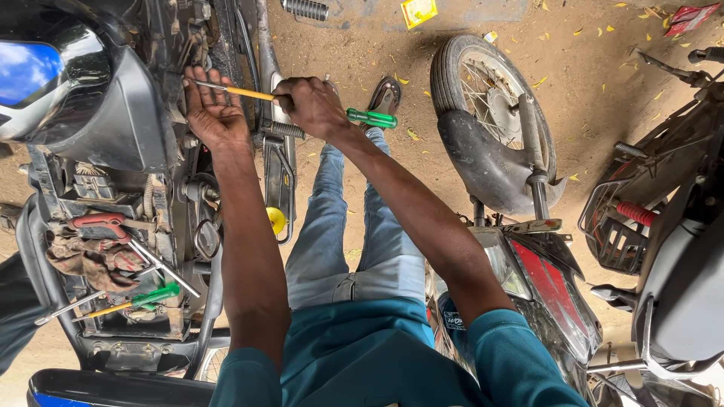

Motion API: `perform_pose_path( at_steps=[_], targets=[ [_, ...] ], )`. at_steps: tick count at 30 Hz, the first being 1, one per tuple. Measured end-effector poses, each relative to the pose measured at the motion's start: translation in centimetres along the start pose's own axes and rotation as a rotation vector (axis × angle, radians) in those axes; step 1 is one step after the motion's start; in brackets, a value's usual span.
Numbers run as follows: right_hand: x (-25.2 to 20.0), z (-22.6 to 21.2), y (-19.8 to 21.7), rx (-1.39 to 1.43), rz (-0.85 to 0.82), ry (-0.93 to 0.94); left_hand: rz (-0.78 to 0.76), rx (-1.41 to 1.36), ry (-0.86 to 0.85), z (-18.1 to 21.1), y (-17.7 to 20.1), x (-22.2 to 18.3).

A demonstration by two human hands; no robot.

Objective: Using a screwdriver and various tools to work on the engine and frame of a motorcycle.

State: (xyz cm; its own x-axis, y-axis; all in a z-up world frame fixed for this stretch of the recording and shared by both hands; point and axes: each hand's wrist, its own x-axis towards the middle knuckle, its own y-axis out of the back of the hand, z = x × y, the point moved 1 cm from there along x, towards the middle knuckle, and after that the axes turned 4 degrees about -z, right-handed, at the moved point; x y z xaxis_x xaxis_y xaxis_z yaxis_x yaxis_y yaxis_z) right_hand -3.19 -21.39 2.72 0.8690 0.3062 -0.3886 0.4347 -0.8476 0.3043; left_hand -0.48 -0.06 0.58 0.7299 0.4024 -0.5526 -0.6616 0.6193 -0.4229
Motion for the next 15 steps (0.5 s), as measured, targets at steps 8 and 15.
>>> perform_pose_path(
  at_steps=[8, 15],
  targets=[
    [-0.7, -0.2, 0.0, 0.042, 0.104, 0.056, -0.091, 0.017, 0.051, 0.3, 0.3, -0.6],
    [-1.0, -0.2, -0.9, 0.086, 0.109, 0.031, -0.089, -0.016, 0.062, 0.3, 0.4, -0.4]
  ],
)
